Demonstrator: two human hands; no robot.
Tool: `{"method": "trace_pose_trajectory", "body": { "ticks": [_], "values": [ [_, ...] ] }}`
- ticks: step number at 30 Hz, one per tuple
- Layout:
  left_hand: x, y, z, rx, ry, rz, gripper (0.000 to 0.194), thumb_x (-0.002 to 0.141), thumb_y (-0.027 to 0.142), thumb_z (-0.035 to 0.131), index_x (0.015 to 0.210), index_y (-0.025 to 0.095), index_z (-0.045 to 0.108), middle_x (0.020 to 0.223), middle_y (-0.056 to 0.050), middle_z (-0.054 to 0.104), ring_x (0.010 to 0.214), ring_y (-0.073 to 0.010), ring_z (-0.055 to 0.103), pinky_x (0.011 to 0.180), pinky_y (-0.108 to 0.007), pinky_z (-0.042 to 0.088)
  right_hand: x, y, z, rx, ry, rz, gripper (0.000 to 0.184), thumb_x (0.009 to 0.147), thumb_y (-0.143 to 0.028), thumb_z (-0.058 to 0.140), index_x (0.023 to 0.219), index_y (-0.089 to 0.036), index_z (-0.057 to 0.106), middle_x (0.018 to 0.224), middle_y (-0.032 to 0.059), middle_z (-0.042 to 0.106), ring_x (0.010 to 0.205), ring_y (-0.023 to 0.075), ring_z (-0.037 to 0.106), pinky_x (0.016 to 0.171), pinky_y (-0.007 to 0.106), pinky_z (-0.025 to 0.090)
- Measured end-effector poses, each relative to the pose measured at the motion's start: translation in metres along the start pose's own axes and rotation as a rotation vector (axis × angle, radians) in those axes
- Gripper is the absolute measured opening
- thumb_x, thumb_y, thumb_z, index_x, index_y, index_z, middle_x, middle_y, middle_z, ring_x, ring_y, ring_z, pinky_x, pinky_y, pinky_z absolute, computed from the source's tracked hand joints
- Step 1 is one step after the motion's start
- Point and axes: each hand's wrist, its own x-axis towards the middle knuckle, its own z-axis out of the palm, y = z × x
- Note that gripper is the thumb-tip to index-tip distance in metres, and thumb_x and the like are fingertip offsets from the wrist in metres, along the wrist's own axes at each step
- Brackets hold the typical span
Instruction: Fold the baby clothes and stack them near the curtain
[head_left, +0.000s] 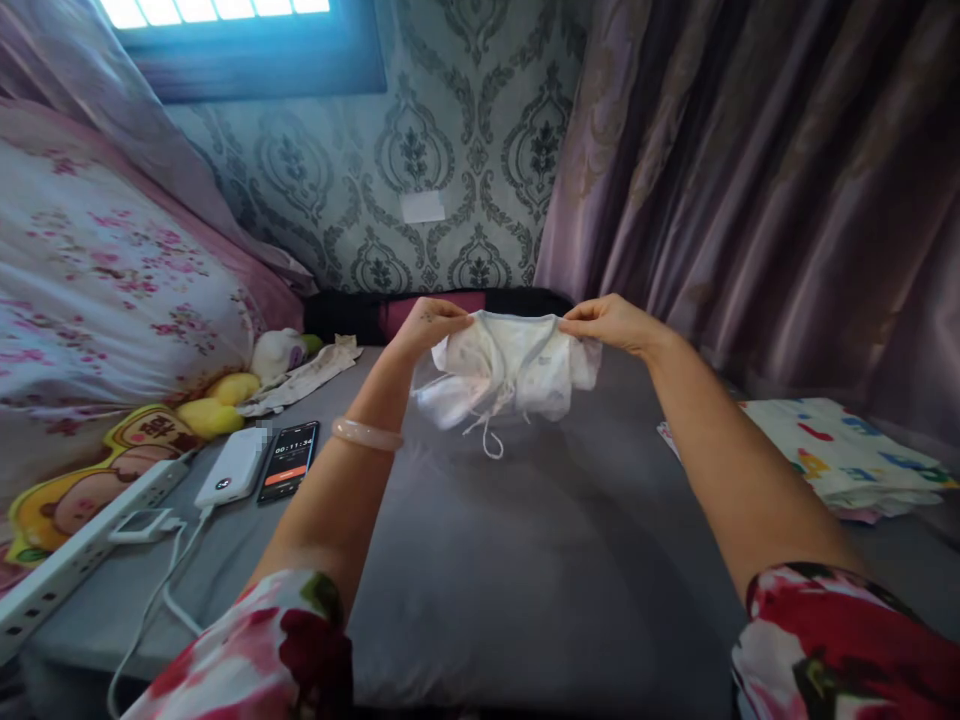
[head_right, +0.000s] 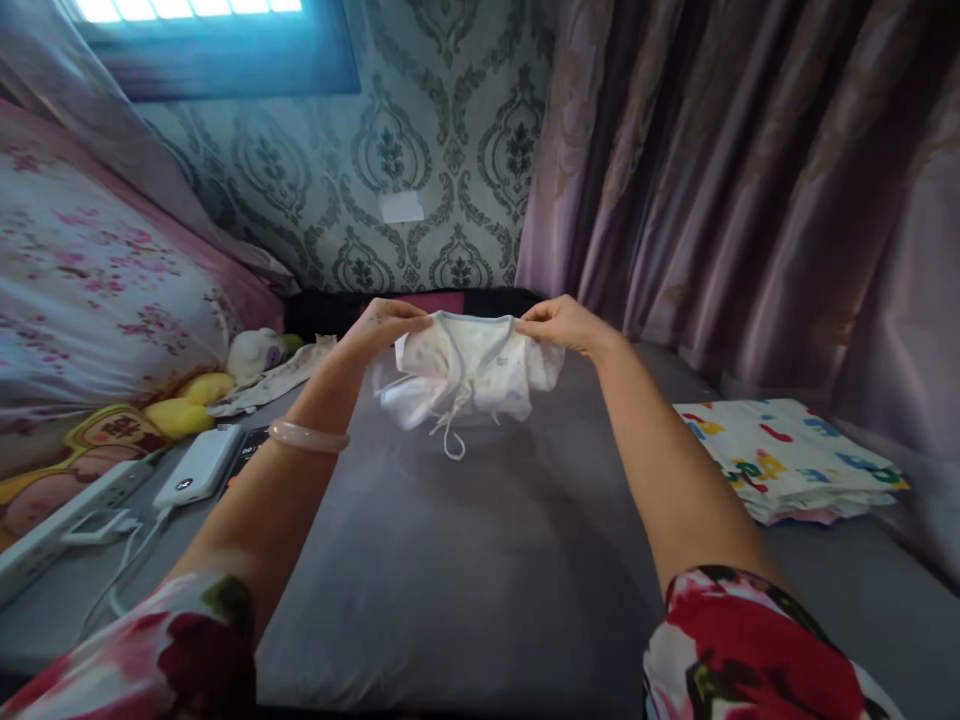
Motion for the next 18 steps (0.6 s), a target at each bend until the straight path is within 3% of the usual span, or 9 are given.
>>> {"method": "trace_pose_trajectory", "body": {
  "ticks": [6,15,18],
  "values": [
    [-0.003,0.007,-0.004,-0.003,0.021,0.053,0.026,0.062,0.038,0.079,0.075,0.015,0.076,0.066,-0.004,0.069,0.059,-0.0119,0.058,0.056,-0.023,0.043,0.004,-0.006,-0.007,-0.036,0.068,0.018,0.034,0.061,-0.053,0.083,0.072,-0.022,0.075,0.072,0.0026,0.071,0.07,0.0177,0.064,0.065,0.029,0.053],
    [-0.001,0.002,-0.008,0.009,0.01,0.025,0.022,0.062,0.036,0.079,0.073,0.016,0.075,0.066,-0.003,0.069,0.059,-0.0122,0.058,0.057,-0.024,0.044,0.004,-0.009,-0.009,-0.035,-0.023,0.048,0.035,0.059,-0.051,0.084,0.074,-0.021,0.076,0.071,0.0025,0.072,0.069,0.0174,0.064,0.063,0.028,0.052],
    [0.001,-0.003,-0.008,-0.012,0.063,0.026,0.022,0.062,0.035,0.078,0.072,0.016,0.075,0.063,-0.002,0.067,0.056,-0.0112,0.055,0.054,-0.023,0.042,0.009,-0.003,-0.007,-0.031,0.061,0.03,0.033,0.058,-0.049,0.084,0.07,-0.021,0.075,0.068,0.0025,0.07,0.066,0.0165,0.062,0.061,0.028,0.05]
  ]
}}
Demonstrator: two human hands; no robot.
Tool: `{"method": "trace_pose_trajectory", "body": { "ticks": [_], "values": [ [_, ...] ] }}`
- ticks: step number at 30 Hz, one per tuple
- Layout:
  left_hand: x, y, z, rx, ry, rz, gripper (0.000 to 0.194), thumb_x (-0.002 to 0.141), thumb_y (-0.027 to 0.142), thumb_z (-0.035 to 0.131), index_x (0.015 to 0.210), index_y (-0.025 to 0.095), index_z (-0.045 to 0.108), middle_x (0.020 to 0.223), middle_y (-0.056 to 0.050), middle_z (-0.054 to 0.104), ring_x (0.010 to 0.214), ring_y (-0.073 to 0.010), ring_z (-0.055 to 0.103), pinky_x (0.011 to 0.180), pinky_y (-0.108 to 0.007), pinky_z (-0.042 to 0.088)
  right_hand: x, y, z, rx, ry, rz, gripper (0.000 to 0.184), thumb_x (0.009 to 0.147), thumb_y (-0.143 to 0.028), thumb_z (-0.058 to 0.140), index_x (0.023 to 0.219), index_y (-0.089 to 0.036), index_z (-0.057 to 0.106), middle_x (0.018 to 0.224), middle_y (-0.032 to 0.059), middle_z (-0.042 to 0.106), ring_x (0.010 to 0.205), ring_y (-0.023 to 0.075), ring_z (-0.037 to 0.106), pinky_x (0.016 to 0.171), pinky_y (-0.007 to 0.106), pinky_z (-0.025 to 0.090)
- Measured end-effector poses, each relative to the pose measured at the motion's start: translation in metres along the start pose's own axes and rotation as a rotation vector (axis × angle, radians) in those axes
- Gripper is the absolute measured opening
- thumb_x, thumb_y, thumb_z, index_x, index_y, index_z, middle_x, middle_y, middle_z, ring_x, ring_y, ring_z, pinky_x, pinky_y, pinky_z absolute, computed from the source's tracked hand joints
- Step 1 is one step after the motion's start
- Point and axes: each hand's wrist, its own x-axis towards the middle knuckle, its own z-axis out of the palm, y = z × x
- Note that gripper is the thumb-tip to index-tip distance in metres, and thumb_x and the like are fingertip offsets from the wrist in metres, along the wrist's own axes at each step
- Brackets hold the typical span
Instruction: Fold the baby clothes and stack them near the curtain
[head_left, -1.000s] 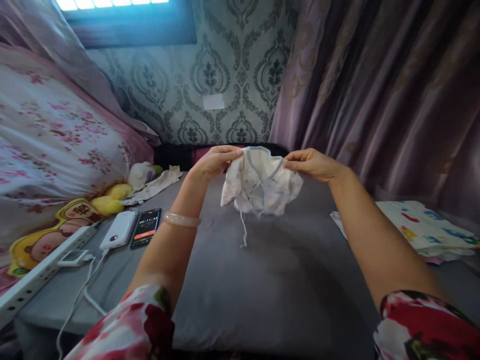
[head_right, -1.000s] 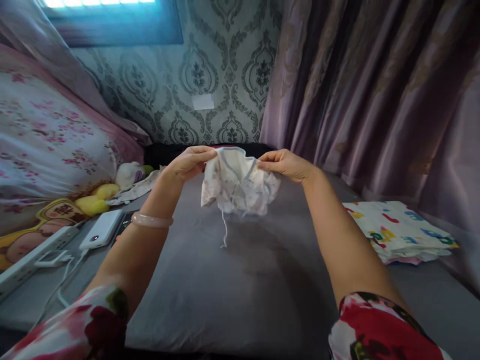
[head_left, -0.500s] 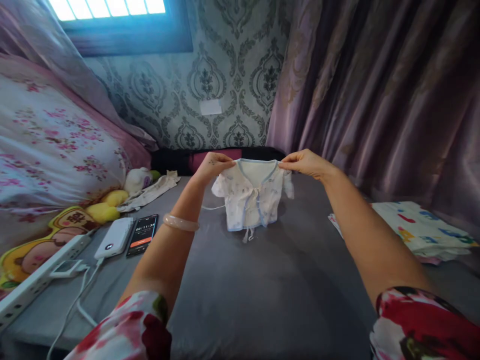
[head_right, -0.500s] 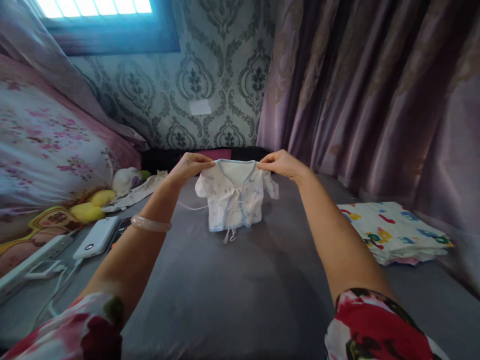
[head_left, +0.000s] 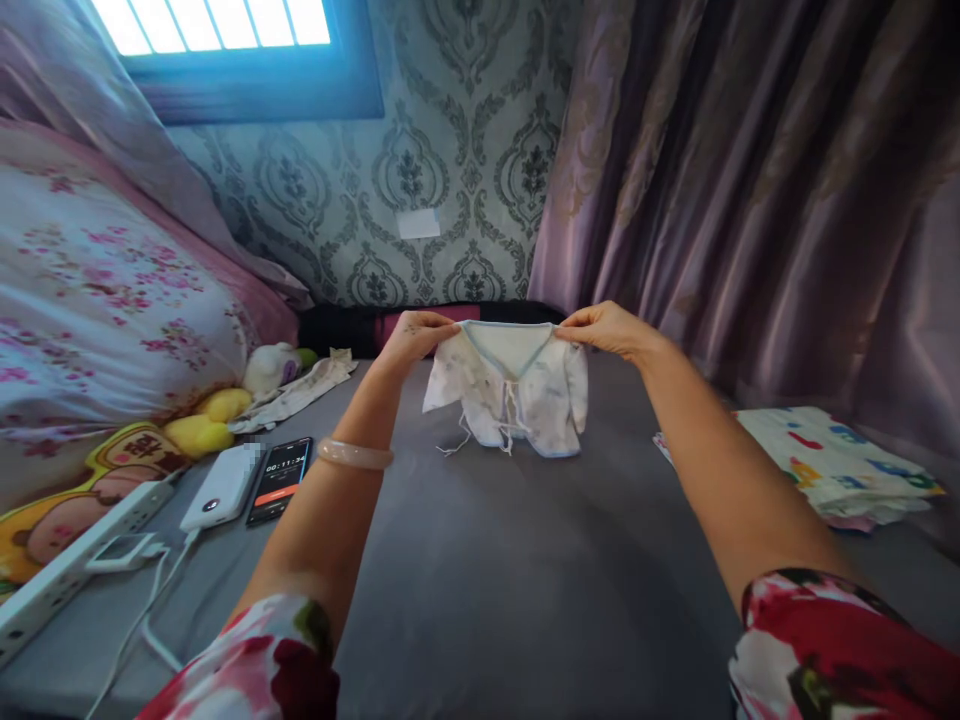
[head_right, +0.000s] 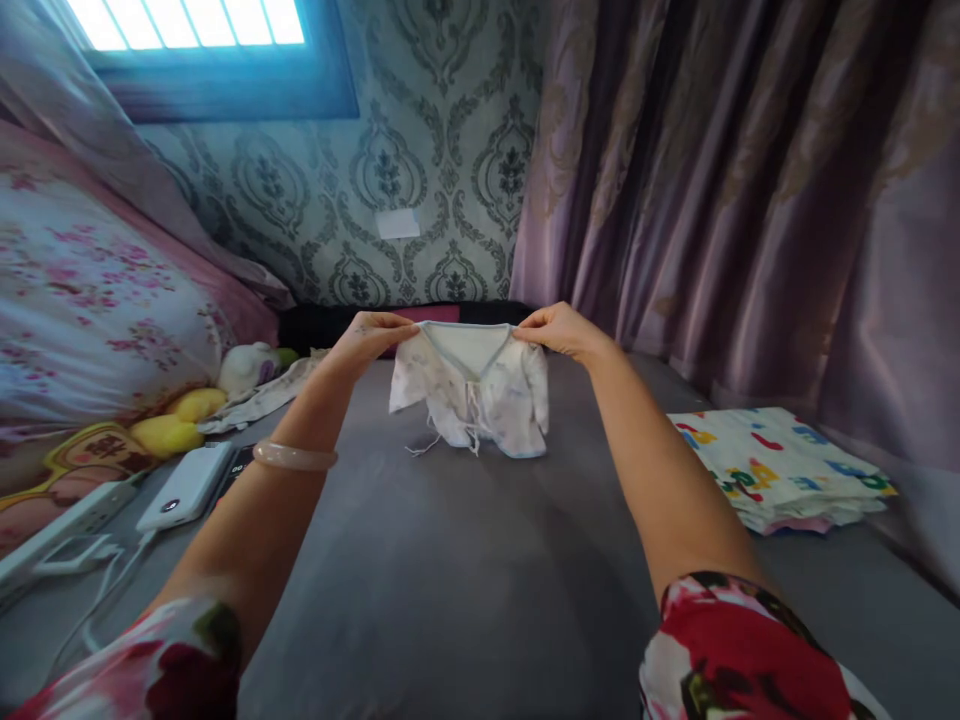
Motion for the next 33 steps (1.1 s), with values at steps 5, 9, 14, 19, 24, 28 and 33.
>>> {"method": "trace_pose_trajectory", "body": {
  "ticks": [5,9,14,19,24,28,33],
  "values": [
    [0.003,-0.006,0.003,0.019,0.079,0.007,0.022,0.063,0.036,0.075,0.07,0.015,0.073,0.057,-0.001,0.063,0.051,-0.0099,0.051,0.049,-0.022,0.036,0.005,0.006,0.01,-0.006,0.079,-0.061,0.034,0.059,-0.049,0.082,0.07,-0.019,0.074,0.07,0.0034,0.07,0.065,0.0161,0.061,0.06,0.028,0.049],
    [0.0,-0.008,0.005,0.019,0.102,0.0,0.024,0.065,0.037,0.073,0.071,0.014,0.071,0.058,0.0,0.062,0.051,-0.0097,0.05,0.049,-0.022,0.035,0.006,0.01,0.018,0.004,0.123,-0.104,0.04,0.062,-0.054,0.078,0.075,-0.017,0.073,0.071,0.0036,0.069,0.065,0.0155,0.06,0.061,0.028,0.048],
    [-0.008,-0.003,0.005,-0.005,0.116,0.018,0.026,0.065,0.038,0.073,0.074,0.014,0.072,0.061,-0.001,0.064,0.054,-0.0099,0.051,0.051,-0.022,0.036,0.001,0.013,0.021,-0.004,0.109,-0.142,0.043,0.066,-0.057,0.074,0.08,-0.016,0.072,0.076,0.0045,0.071,0.068,0.0162,0.061,0.062,0.028,0.049],
    [-0.024,0.011,-0.001,-0.007,0.103,0.045,0.029,0.066,0.041,0.073,0.076,0.014,0.073,0.063,-0.001,0.065,0.055,-0.0103,0.052,0.051,-0.022,0.037,-0.017,0.002,0.018,0.043,0.064,-0.097,0.045,0.063,-0.061,0.076,0.079,-0.019,0.072,0.077,0.0036,0.072,0.069,0.0171,0.064,0.064,0.029,0.051],
    [-0.051,0.042,-0.016,-0.003,0.048,0.029,0.032,0.065,0.044,0.076,0.081,0.016,0.075,0.068,-0.003,0.068,0.058,-0.013,0.057,0.053,-0.023,0.041,-0.049,-0.025,0.005,0.052,-0.057,-0.033,0.043,0.063,-0.061,0.077,0.082,-0.022,0.073,0.074,0.0021,0.071,0.064,0.0157,0.063,0.057,0.027,0.05],
    [-0.064,0.069,-0.029,0.014,-0.019,-0.04,0.032,0.063,0.043,0.078,0.082,0.017,0.077,0.065,-0.005,0.069,0.055,-0.0147,0.058,0.05,-0.025,0.041,-0.064,-0.042,-0.008,0.089,-0.132,0.026,0.041,0.064,-0.06,0.077,0.083,-0.023,0.074,0.073,0.0027,0.071,0.061,0.0155,0.063,0.054,0.027,0.051],
    [-0.043,0.033,-0.031,0.127,-0.17,-0.19,0.028,0.058,0.042,0.08,0.072,0.018,0.077,0.057,-0.005,0.066,0.045,-0.0134,0.051,0.042,-0.025,0.034,-0.048,-0.007,-0.001,0.163,-0.283,0.198,0.044,0.059,-0.059,0.082,0.083,-0.022,0.075,0.079,0.0055,0.074,0.066,0.0191,0.066,0.059,0.031,0.054]
  ]
}}
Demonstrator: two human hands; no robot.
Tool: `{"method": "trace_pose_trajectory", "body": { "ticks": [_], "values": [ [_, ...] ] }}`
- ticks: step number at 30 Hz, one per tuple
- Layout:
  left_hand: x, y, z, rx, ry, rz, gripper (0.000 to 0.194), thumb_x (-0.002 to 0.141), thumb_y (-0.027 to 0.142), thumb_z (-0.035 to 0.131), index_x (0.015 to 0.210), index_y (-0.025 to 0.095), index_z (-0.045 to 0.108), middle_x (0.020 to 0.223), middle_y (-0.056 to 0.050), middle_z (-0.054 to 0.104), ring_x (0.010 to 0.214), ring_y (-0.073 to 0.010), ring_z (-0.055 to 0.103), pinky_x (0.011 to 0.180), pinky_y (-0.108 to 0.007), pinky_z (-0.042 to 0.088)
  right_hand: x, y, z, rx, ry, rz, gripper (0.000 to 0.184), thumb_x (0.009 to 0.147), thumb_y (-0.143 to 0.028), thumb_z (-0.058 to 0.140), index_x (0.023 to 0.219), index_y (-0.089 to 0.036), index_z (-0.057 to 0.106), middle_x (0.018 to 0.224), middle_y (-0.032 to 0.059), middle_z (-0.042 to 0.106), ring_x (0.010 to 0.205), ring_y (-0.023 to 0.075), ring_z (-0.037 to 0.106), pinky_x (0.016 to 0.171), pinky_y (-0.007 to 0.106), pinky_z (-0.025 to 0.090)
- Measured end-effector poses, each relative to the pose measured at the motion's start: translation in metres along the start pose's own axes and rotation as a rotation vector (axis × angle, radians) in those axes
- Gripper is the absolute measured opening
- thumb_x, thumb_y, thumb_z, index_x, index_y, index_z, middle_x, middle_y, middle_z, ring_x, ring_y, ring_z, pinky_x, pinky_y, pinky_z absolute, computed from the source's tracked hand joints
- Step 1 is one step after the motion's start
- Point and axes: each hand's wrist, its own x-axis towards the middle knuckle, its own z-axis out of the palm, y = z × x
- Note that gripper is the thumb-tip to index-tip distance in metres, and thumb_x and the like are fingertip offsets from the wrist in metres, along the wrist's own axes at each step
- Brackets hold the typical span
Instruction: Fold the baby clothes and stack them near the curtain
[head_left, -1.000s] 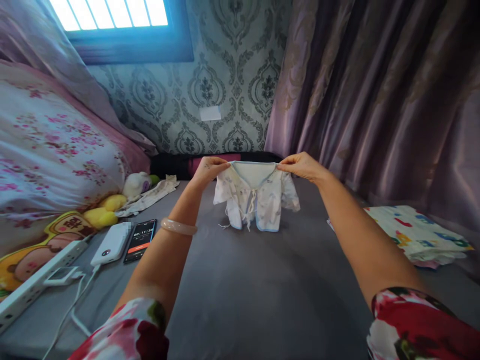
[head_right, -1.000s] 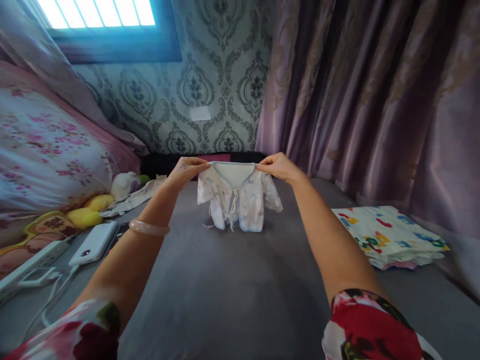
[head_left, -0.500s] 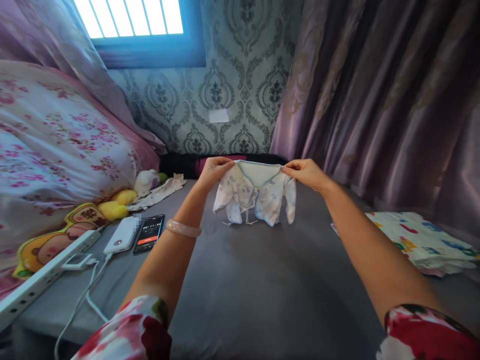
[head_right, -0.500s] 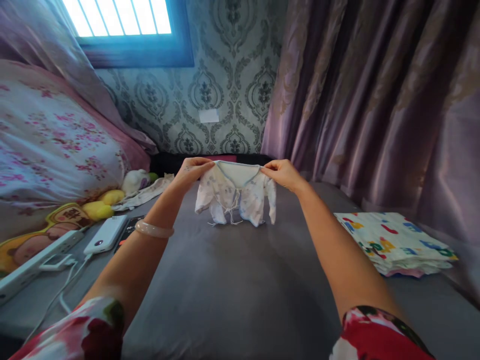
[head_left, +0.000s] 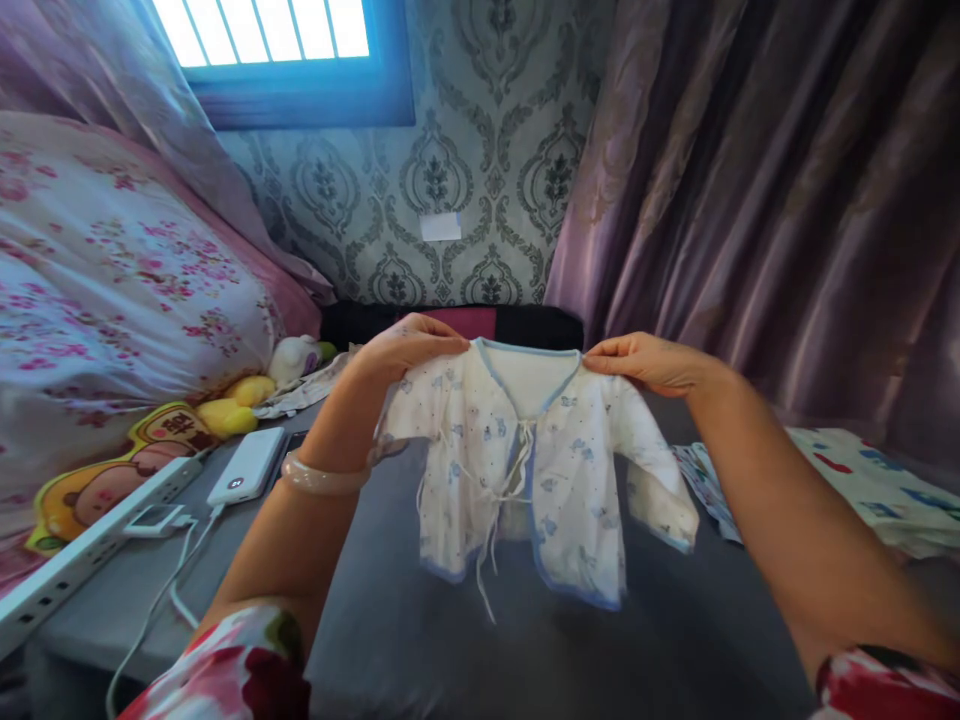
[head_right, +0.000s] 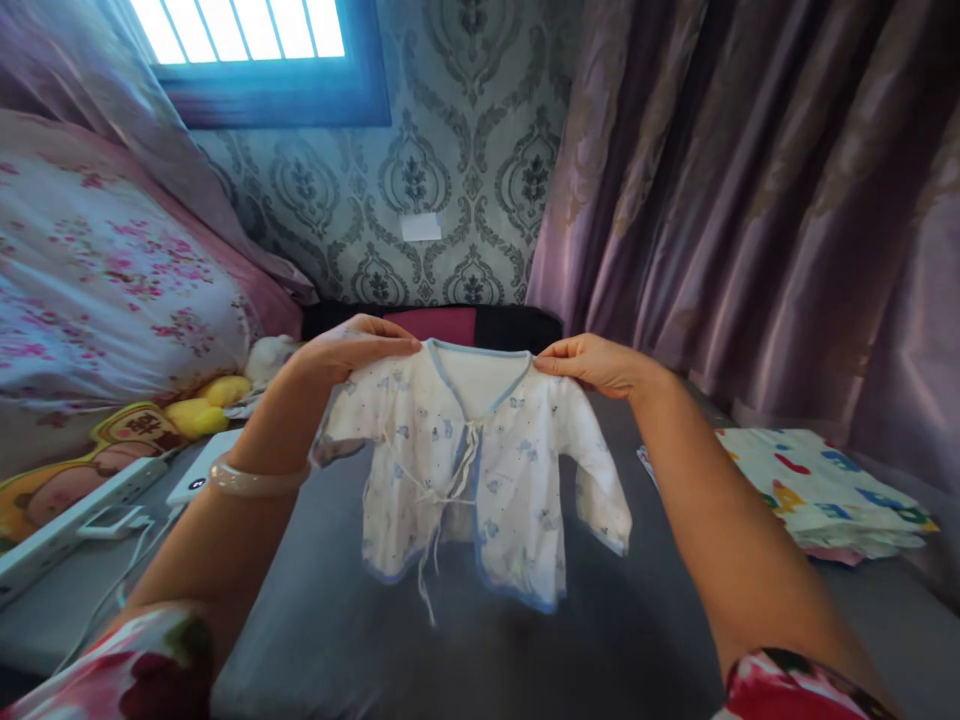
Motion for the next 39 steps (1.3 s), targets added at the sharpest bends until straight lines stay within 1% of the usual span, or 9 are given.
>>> {"method": "trace_pose_trajectory", "body": {
  "ticks": [3,6,8,11,13,16,25,32,39],
  "values": [
    [0.03,-0.055,0.019,0.142,-0.113,-0.083,0.026,0.058,0.041,0.078,0.067,0.017,0.076,0.052,-0.002,0.063,0.043,-0.0122,0.048,0.041,-0.024,0.032,0.035,0.05,0.008,-0.087,-0.079,0.087,0.044,0.056,-0.058,0.083,0.077,-0.021,0.075,0.076,0.0039,0.073,0.064,0.018,0.063,0.059,0.029,0.051],
    [0.048,-0.108,0.052,0.35,-0.135,-0.142,0.021,0.066,0.034,0.069,0.068,0.014,0.075,0.054,-0.003,0.064,0.051,-0.0156,0.055,0.048,-0.025,0.039,0.067,0.103,0.028,-0.347,-0.003,0.043,0.036,0.064,-0.055,0.078,0.067,-0.02,0.072,0.065,0.0008,0.069,0.062,0.0162,0.059,0.059,0.027,0.045],
    [0.052,-0.132,0.075,0.589,-0.071,-0.181,0.019,0.073,0.028,0.062,0.077,0.015,0.075,0.067,-0.007,0.07,0.067,-0.0195,0.063,0.061,-0.028,0.044,0.079,0.131,0.045,-0.52,0.066,0.037,0.028,0.074,-0.045,0.074,0.065,-0.019,0.07,0.069,0.0038,0.069,0.067,0.0178,0.06,0.062,0.027,0.043],
    [0.051,-0.153,0.102,0.744,-0.01,-0.219,0.02,0.081,0.024,0.055,0.088,0.018,0.074,0.096,-0.011,0.074,0.098,-0.0265,0.063,0.084,-0.039,0.043,0.083,0.156,0.07,-0.736,0.136,0.022,0.02,0.088,-0.033,0.061,0.081,-0.018,0.072,0.088,0.0086,0.072,0.084,0.0208,0.063,0.071,0.027,0.042],
    [0.048,-0.161,0.114,0.803,-0.005,-0.213,0.023,0.086,0.023,0.05,0.093,0.02,0.072,0.106,-0.011,0.072,0.11,-0.0287,0.059,0.093,-0.045,0.037,0.08,0.163,0.082,-0.84,0.153,0.005,0.022,0.094,-0.028,0.052,0.095,-0.018,0.071,0.101,0.0099,0.07,0.096,0.0207,0.062,0.078,0.026,0.041],
    [0.043,-0.17,0.122,0.946,-0.049,-0.123,0.027,0.092,0.026,0.044,0.097,0.019,0.069,0.108,-0.012,0.07,0.112,-0.0274,0.057,0.096,-0.044,0.032,0.078,0.17,0.092,-0.937,0.151,-0.031,0.027,0.098,-0.026,0.044,0.109,-0.018,0.068,0.111,0.0101,0.067,0.106,0.0198,0.059,0.087,0.026,0.039],
    [0.044,-0.193,0.132,1.079,-0.08,0.141,0.029,0.1,0.024,0.032,0.109,0.015,0.058,0.112,-0.014,0.06,0.103,-0.023,0.055,0.09,-0.034,0.039,0.082,0.185,0.107,-1.087,0.195,-0.048,0.029,0.102,-0.028,0.036,0.113,-0.019,0.061,0.113,0.0099,0.061,0.106,0.0218,0.057,0.088,0.03,0.037],
    [0.069,-0.208,0.126,1.232,-0.076,0.355,0.026,0.097,0.015,0.035,0.105,0.012,0.059,0.103,-0.014,0.059,0.1,-0.0264,0.051,0.085,-0.036,0.039,0.093,0.187,0.1,-1.217,0.205,-0.068,0.032,0.104,-0.024,0.027,0.114,-0.019,0.056,0.116,0.01,0.057,0.097,0.0207,0.06,0.076,0.028,0.041],
    [0.102,-0.21,0.121,1.312,-0.061,0.424,0.023,0.096,0.014,0.038,0.104,0.012,0.059,0.102,-0.015,0.059,0.098,-0.0279,0.051,0.08,-0.038,0.038,0.126,0.184,0.086,-1.381,0.18,-0.098,0.033,0.099,-0.012,0.027,0.113,-0.016,0.057,0.115,0.0137,0.057,0.096,0.0216,0.06,0.077,0.03,0.043]
  ]
}}
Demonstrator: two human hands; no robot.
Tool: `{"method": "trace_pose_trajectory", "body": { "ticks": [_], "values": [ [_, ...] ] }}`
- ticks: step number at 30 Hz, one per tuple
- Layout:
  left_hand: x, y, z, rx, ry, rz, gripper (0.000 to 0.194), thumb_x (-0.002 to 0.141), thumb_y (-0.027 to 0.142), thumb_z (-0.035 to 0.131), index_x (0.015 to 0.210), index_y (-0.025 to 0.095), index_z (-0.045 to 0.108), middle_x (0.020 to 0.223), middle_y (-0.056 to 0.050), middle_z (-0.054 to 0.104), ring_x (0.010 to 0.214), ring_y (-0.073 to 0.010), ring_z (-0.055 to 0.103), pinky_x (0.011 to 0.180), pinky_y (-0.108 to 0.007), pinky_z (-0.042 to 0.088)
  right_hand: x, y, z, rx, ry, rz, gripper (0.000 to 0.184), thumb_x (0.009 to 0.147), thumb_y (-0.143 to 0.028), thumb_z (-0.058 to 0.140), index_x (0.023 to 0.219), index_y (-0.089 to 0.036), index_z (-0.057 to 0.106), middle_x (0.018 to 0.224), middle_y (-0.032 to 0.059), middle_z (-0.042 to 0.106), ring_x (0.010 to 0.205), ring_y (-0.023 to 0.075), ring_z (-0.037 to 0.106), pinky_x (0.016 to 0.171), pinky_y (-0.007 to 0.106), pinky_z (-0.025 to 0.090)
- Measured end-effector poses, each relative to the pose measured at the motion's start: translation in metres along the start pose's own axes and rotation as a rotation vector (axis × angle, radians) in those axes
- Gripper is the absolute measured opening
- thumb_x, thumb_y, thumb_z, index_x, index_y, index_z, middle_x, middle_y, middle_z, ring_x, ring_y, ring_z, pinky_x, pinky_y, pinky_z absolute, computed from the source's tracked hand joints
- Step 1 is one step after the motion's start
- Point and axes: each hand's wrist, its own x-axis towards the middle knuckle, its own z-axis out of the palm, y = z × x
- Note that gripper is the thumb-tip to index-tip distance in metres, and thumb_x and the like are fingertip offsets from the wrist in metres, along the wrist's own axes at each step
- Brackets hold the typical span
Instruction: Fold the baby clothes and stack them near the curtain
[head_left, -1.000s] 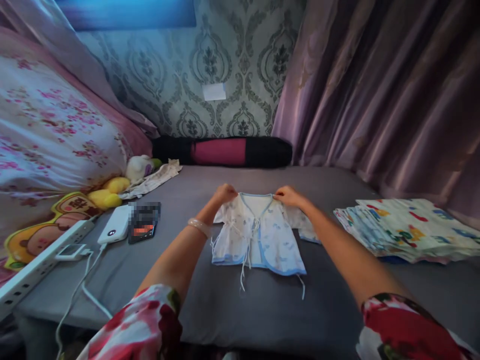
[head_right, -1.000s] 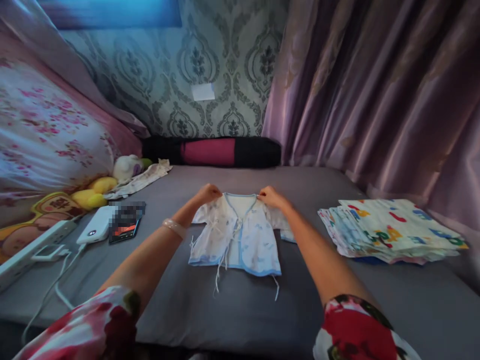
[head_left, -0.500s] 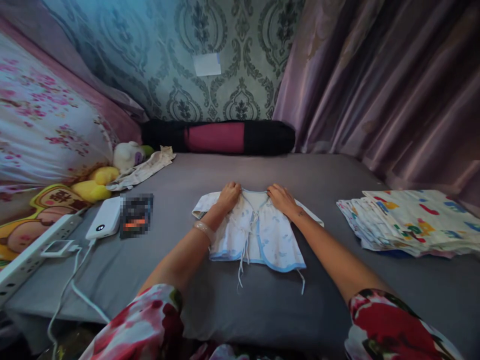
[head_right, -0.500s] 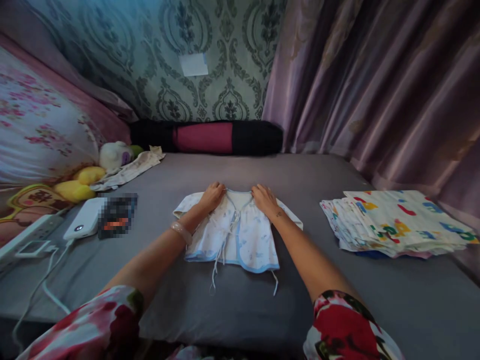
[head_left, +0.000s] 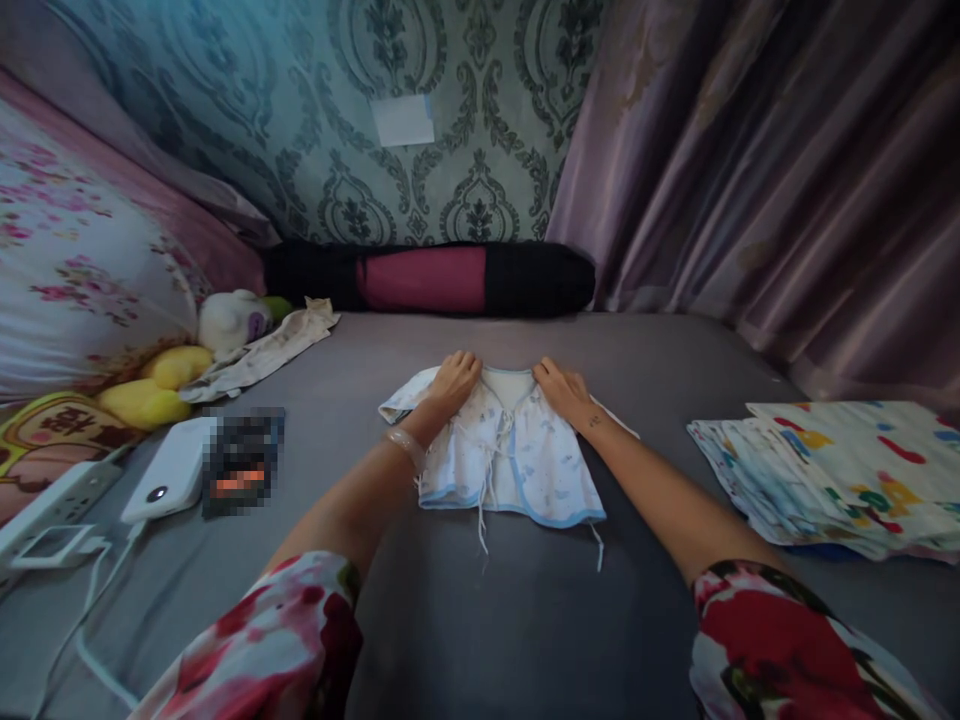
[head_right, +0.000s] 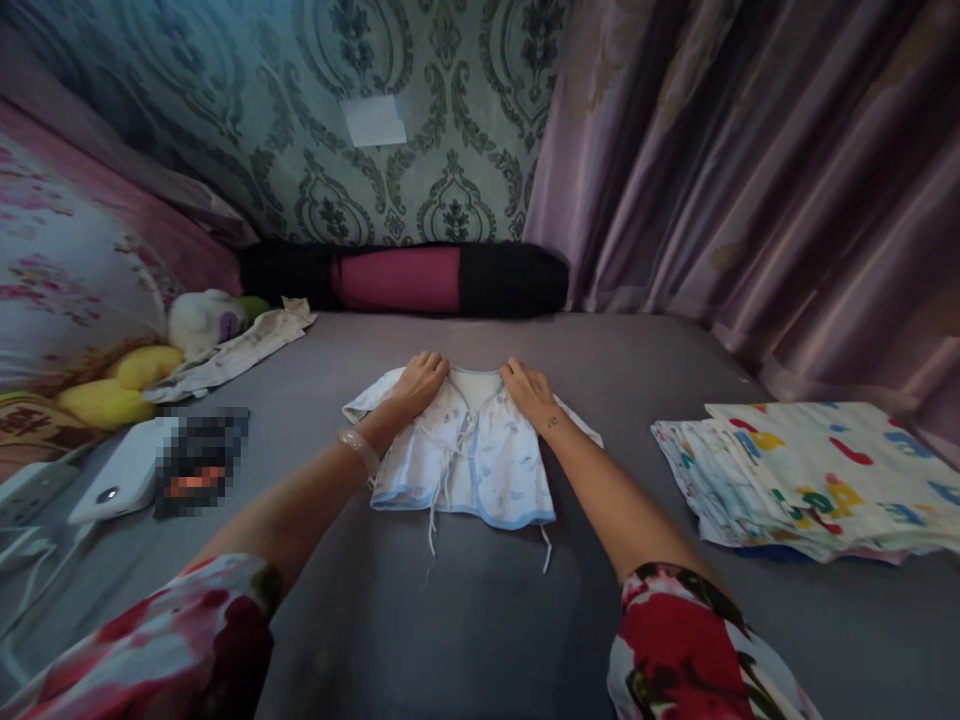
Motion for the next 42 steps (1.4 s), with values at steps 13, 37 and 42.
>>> {"method": "trace_pose_trajectory", "body": {
  "ticks": [13,37,42],
  "values": [
    [0.049,-0.029,0.028,0.029,0.006,-0.016,0.024,0.095,0.014,0.038,0.103,0.011,0.06,0.101,-0.016,0.06,0.097,-0.0279,0.052,0.078,-0.038,0.039,0.059,0.024,0.022,-0.006,0.003,-0.038,0.037,0.098,-0.01,0.026,0.114,-0.017,0.058,0.116,0.0158,0.058,0.096,0.0217,0.06,0.079,0.031,0.043],
    [0.026,0.079,-0.044,-0.388,-0.181,-0.292,0.026,0.092,0.031,0.051,0.113,0.019,0.06,0.121,-0.013,0.06,0.115,-0.0317,0.05,0.091,-0.044,0.04,0.047,0.092,0.018,0.976,-0.199,0.503,0.054,0.103,-0.046,0.026,0.105,-0.015,0.07,0.11,0.0106,0.071,0.1,0.0197,0.065,0.083,0.026,0.047],
    [-0.002,0.104,-0.05,-0.428,-0.24,-0.406,0.029,0.091,0.035,0.053,0.109,0.015,0.061,0.113,-0.015,0.065,0.11,-0.031,0.056,0.089,-0.04,0.043,-0.01,0.111,0.012,0.911,-0.238,0.544,0.038,0.097,-0.046,0.048,0.103,-0.016,0.071,0.107,0.0089,0.072,0.096,0.0182,0.065,0.081,0.024,0.048]
  ]
}}
